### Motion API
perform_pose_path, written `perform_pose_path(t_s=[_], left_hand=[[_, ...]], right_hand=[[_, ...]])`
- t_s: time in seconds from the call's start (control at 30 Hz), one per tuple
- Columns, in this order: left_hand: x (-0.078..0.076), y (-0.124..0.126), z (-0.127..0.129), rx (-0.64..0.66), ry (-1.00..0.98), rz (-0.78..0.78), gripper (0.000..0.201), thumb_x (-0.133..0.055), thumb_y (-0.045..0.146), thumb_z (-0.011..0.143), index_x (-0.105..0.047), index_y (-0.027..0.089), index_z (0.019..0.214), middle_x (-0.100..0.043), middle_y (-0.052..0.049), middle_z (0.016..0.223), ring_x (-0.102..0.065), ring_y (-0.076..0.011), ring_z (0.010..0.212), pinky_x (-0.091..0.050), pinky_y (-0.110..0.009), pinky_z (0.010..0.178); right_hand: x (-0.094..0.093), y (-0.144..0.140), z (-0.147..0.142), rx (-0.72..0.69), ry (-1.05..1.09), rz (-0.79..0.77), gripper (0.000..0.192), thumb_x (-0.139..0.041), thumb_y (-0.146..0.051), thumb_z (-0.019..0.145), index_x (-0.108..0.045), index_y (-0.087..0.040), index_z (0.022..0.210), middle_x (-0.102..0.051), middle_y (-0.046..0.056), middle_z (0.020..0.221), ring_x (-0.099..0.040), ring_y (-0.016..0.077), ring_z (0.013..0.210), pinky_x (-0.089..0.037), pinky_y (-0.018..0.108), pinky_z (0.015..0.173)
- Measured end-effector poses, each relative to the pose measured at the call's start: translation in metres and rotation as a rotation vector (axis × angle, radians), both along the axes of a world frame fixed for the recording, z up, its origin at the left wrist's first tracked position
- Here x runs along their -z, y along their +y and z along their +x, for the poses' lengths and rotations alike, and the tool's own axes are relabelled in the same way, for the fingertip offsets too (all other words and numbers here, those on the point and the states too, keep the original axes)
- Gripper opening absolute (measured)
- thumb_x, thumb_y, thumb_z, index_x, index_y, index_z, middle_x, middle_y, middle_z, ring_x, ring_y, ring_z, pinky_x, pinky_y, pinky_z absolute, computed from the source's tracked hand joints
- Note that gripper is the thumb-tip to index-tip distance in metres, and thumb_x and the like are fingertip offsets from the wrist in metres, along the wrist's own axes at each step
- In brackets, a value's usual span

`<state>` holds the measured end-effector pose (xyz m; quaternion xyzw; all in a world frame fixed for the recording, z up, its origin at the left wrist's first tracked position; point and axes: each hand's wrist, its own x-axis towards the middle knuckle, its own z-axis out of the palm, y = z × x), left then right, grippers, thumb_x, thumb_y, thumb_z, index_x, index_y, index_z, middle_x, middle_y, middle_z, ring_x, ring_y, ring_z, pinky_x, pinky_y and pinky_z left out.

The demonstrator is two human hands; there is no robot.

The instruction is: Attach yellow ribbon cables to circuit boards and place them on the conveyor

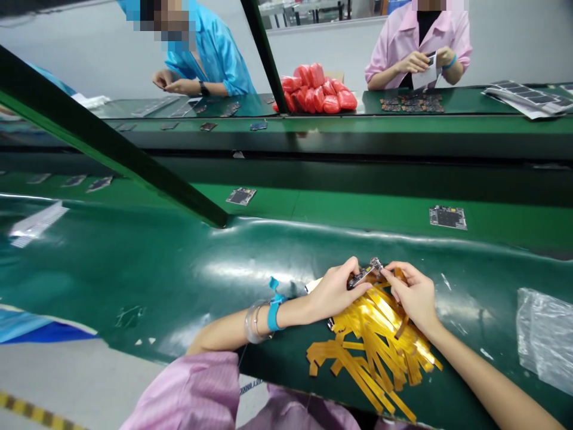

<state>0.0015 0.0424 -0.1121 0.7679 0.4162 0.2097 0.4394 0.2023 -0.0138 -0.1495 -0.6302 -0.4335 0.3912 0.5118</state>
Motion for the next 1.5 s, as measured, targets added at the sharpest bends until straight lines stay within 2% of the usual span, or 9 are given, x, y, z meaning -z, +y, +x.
perform_pose_path(t_s=[0.1, 0.23, 0.3, 0.37, 0.47, 0.57, 0.7, 0.93, 1.5], left_hand=[[-0.006, 0.001, -0.001, -0.003, -0.063, -0.103, 0.027, -0.07, 0.032, 0.086, -0.046, 0.022, 0.091, -0.054, 0.005, 0.074, -0.047, -0.0124, 0.064, -0.036, -0.025, 0.062], [-0.02, 0.01, -0.001, 0.083, -0.274, -0.598, 0.051, -0.078, 0.021, 0.074, -0.05, 0.02, 0.117, -0.066, -0.003, 0.098, -0.061, -0.0145, 0.075, -0.048, -0.026, 0.067], [-0.028, 0.016, 0.0, 0.088, -0.31, -0.801, 0.042, -0.08, 0.027, 0.073, -0.06, 0.016, 0.108, -0.068, -0.005, 0.096, -0.062, -0.0141, 0.074, -0.05, -0.025, 0.066], [-0.035, 0.021, 0.0, 0.049, -0.318, -0.86, 0.031, -0.079, 0.038, 0.078, -0.065, 0.014, 0.092, -0.068, -0.004, 0.085, -0.06, -0.0115, 0.067, -0.047, -0.022, 0.06], [-0.042, 0.023, -0.003, 0.038, -0.272, -0.791, 0.037, -0.078, 0.048, 0.079, -0.065, 0.014, 0.082, -0.064, 0.0, 0.072, -0.053, -0.0086, 0.057, -0.04, -0.02, 0.051], [-0.049, 0.023, -0.007, 0.125, -0.195, -0.744, 0.039, -0.08, 0.05, 0.078, -0.068, 0.015, 0.089, -0.064, 0.0, 0.074, -0.052, -0.0086, 0.057, -0.039, -0.02, 0.051], [-0.056, 0.021, -0.014, 0.22, -0.149, -0.681, 0.036, -0.079, 0.046, 0.078, -0.07, 0.016, 0.094, -0.066, 0.0, 0.08, -0.055, -0.0107, 0.063, -0.041, -0.022, 0.056], [-0.059, 0.018, -0.018, 0.287, -0.071, -0.558, 0.042, -0.077, 0.052, 0.076, -0.07, 0.015, 0.094, -0.067, -0.002, 0.084, -0.057, -0.014, 0.071, -0.04, -0.024, 0.059], [-0.057, 0.019, -0.019, 0.317, -0.085, -0.57, 0.039, -0.077, 0.051, 0.079, -0.073, 0.016, 0.097, -0.068, -0.002, 0.088, -0.058, -0.0144, 0.076, -0.043, -0.024, 0.064]], right_hand=[[-0.004, -0.005, 0.002, -0.041, -0.063, 0.035, 0.023, -0.076, -0.046, 0.082, -0.071, -0.023, 0.086, -0.043, -0.007, 0.049, -0.035, 0.0112, 0.044, -0.03, 0.026, 0.044], [-0.016, -0.012, 0.0, -0.122, -0.107, 0.082, 0.021, -0.079, -0.044, 0.08, -0.072, -0.025, 0.087, -0.039, -0.007, 0.053, -0.039, 0.013, 0.049, -0.037, 0.028, 0.052], [-0.025, -0.014, -0.002, -0.18, 0.011, 0.085, 0.031, -0.072, -0.053, 0.085, -0.07, -0.026, 0.099, -0.041, -0.006, 0.061, -0.042, 0.0135, 0.051, -0.037, 0.028, 0.05], [-0.035, -0.015, -0.003, -0.226, 0.235, 0.049, 0.043, -0.055, -0.064, 0.092, -0.067, -0.024, 0.103, -0.038, -0.005, 0.064, -0.042, 0.013, 0.048, -0.035, 0.027, 0.045], [-0.051, -0.019, -0.002, -0.214, 0.395, -0.074, 0.042, -0.053, -0.061, 0.095, -0.062, -0.022, 0.084, -0.035, -0.007, 0.059, -0.038, 0.01, 0.04, -0.029, 0.024, 0.038], [-0.064, -0.023, -0.002, -0.274, 0.213, -0.164, 0.037, -0.068, -0.048, 0.091, -0.058, -0.02, 0.069, -0.049, -0.005, 0.055, -0.051, 0.0106, 0.044, -0.039, 0.024, 0.046], [-0.074, -0.024, -0.006, -0.309, 0.044, -0.183, 0.034, -0.071, -0.05, 0.088, -0.071, -0.019, 0.073, -0.07, 0.004, 0.071, -0.064, 0.0158, 0.067, -0.048, 0.025, 0.063], [-0.073, -0.024, -0.01, -0.316, 0.064, -0.224, 0.037, -0.072, -0.051, 0.084, -0.07, -0.019, 0.067, -0.069, 0.003, 0.061, -0.06, 0.014, 0.056, -0.046, 0.024, 0.057], [-0.073, -0.03, -0.01, -0.323, -0.019, -0.189, 0.029, -0.072, -0.043, 0.084, -0.07, -0.019, 0.068, -0.069, 0.002, 0.061, -0.062, 0.0135, 0.054, -0.047, 0.021, 0.053]])
